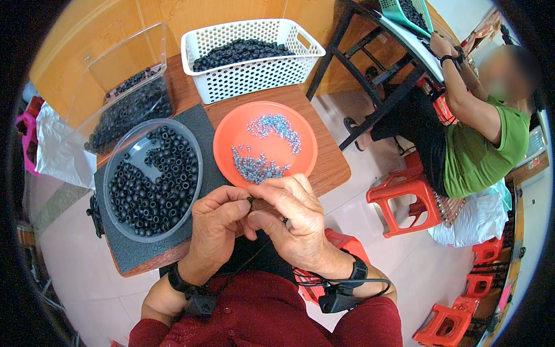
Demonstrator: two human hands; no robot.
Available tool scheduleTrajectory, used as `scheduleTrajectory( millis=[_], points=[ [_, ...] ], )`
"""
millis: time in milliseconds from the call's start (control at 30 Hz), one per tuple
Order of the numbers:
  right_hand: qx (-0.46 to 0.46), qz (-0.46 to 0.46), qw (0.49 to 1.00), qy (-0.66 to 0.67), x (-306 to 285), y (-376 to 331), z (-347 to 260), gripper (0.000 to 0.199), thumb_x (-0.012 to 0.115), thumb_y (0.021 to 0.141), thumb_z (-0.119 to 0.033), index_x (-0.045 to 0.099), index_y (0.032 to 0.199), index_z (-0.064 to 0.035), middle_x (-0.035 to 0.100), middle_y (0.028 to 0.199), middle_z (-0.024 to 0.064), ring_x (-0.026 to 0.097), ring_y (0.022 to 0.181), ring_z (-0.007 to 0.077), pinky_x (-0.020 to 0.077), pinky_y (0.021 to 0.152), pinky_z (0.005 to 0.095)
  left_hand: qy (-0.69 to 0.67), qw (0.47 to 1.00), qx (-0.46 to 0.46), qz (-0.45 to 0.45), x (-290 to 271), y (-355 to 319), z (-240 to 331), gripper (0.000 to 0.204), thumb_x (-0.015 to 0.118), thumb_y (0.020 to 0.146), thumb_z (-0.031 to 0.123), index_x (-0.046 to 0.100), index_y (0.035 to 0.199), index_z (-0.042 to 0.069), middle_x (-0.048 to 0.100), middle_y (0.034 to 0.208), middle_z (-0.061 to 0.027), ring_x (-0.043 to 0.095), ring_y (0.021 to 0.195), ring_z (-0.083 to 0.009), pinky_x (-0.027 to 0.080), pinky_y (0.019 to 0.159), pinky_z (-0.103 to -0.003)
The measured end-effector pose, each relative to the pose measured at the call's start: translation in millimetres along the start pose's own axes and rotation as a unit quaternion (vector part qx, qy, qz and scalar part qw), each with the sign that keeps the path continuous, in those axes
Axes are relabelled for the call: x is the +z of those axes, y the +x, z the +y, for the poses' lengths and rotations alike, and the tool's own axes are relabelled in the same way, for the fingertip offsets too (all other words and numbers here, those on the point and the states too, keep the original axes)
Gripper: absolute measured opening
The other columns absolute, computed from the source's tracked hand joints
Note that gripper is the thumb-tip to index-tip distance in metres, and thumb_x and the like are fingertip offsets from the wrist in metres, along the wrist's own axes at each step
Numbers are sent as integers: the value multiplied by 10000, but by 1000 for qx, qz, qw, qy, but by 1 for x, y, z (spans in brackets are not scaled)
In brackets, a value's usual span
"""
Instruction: Assembling small components into rubber seals or rings on a table.
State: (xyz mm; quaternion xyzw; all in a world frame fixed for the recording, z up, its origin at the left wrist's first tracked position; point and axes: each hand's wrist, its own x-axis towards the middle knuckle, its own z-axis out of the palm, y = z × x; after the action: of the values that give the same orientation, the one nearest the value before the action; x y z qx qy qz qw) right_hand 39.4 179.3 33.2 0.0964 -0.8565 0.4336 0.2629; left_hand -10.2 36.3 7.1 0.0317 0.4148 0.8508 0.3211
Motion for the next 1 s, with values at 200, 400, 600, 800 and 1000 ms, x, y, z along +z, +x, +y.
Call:
scheduleTrajectory(
  millis=[200, 400, 600, 800, 1000],
  points=[
    [-35, -57, 995, -77, 0, 6, -2, 470, 775, 582, -29, 621, 1023, 24, 608, 957, 133, 560, 832, 265, 443, 734, 348, -21, 999, -19, 26, -1, 4, 0, 111, 581, 857, 65, 605, 924, -20, 632, 804, -74, 624, 681, -127, 531, 632, -241],
    [-99, -36, 982, -159, 8, 1, 9, 459, 752, 576, -17, 606, 1003, 65, 603, 899, 152, 562, 768, 290, 449, 665, 355, -8, 999, -24, 22, 3, 5, -1, 124, 593, 869, 85, 620, 950, -5, 645, 837, -56, 625, 726, -112, 524, 661, -244],
    [-149, 9, 974, -170, 8, 1, 12, 404, 706, 558, 14, 599, 943, 78, 560, 787, 127, 512, 683, 275, 420, 590, 368, -27, 998, -55, 12, 1, 2, -3, 190, 553, 893, 128, 617, 986, -25, 656, 866, -80, 629, 730, -144, 513, 677, -265],
    [-148, 4, 972, -184, 7, -1, 18, 373, 697, 577, -7, 593, 925, 82, 556, 789, 130, 513, 679, 278, 411, 577, 367, 20, 997, -45, -62, -7, 2, -7, 275, 526, 922, 195, 612, 1013, -49, 658, 865, -99, 629, 715, -165, 489, 671, -274],
    [-183, 9, 964, -191, 10, -5, 20, 461, 692, 512, -34, 576, 936, 104, 536, 792, 133, 493, 658, 269, 395, 563, 367, 78, 996, -12, -42, -1, -3, -6, 290, 507, 942, 201, 630, 951, -61, 659, 816, -94, 620, 697, -134, 500, 660, -256]
  ],
)
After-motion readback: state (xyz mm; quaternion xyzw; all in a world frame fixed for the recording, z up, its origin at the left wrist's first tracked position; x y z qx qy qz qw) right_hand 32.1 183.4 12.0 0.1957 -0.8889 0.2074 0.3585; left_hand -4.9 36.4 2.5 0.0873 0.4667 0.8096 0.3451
